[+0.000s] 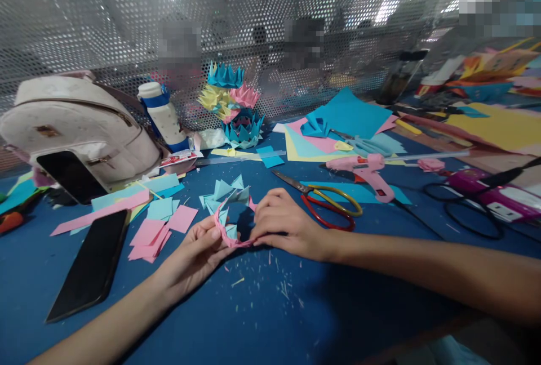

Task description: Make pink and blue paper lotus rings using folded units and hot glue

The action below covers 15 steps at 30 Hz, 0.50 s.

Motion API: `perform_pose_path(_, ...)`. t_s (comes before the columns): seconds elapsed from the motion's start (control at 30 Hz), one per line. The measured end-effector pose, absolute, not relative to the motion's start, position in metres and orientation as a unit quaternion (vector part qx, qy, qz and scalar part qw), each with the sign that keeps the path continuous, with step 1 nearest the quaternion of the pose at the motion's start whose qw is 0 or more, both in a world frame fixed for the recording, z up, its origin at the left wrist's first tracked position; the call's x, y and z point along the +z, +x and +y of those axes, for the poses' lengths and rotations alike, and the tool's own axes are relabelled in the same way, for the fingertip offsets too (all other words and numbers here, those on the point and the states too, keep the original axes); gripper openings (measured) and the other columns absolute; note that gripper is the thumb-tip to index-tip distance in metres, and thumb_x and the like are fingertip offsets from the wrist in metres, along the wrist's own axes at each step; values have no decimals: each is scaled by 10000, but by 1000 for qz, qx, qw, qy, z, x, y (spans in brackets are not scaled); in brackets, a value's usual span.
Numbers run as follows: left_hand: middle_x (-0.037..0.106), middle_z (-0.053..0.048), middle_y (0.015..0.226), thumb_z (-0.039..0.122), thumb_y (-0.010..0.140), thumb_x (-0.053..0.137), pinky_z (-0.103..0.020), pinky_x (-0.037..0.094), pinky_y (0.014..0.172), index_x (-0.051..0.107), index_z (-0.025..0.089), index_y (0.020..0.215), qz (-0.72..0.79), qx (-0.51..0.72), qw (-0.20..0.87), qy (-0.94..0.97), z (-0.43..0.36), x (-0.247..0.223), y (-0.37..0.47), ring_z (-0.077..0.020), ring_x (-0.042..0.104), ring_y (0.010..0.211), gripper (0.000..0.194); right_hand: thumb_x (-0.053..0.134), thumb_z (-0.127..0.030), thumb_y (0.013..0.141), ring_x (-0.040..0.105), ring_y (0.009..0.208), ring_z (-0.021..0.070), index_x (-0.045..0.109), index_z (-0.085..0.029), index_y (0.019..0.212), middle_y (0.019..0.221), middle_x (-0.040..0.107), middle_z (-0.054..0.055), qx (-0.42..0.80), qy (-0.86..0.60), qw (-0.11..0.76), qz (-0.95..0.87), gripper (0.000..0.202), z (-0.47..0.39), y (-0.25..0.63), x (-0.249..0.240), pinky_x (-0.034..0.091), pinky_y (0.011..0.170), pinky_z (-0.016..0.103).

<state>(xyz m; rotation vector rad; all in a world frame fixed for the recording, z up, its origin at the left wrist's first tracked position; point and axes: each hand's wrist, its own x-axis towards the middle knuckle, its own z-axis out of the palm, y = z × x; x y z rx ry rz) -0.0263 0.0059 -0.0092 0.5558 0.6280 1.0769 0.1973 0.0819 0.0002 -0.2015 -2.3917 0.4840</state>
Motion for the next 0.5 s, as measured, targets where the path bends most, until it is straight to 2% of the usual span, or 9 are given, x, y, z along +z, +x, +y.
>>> perform_pose_path(0.17, 746, -22, 787, 217, 713, 852, -224, 612, 784, 695, 130, 856, 300, 517, 775, 202, 5, -7, -26, -117, 723, 735, 229, 557, -311, 960, 551, 934, 135, 686, -207, 944, 846, 693, -9, 181, -79, 324, -925, 167, 82, 197, 1, 276, 977, 353)
perform_pose_path(0.33, 721, -1, 729, 201, 701, 861, -236, 611, 787, 682, 130, 912, 281, 530, 779, 184, 7, -12, -29, -105, 710, 677, 286, 555, -343, 958, 531, 1030, 160, 674, -219, 998, 962, 693, 11, 157, -84, 321, -930, 177, 82, 198, 3, 274, 976, 367)
perform_pose_path(0.5, 714, -12, 750, 192, 740, 830, -201, 608, 714, 655, 132, 989, 262, 530, 787, 179, 9, -19, -33, -116, 714, 694, 310, 485, -305, 993, 528, 939, 161, 670, -216, 939, 842, 671, 8, 121, -78, 344, -928, 212, 84, 199, 2, 290, 945, 371)
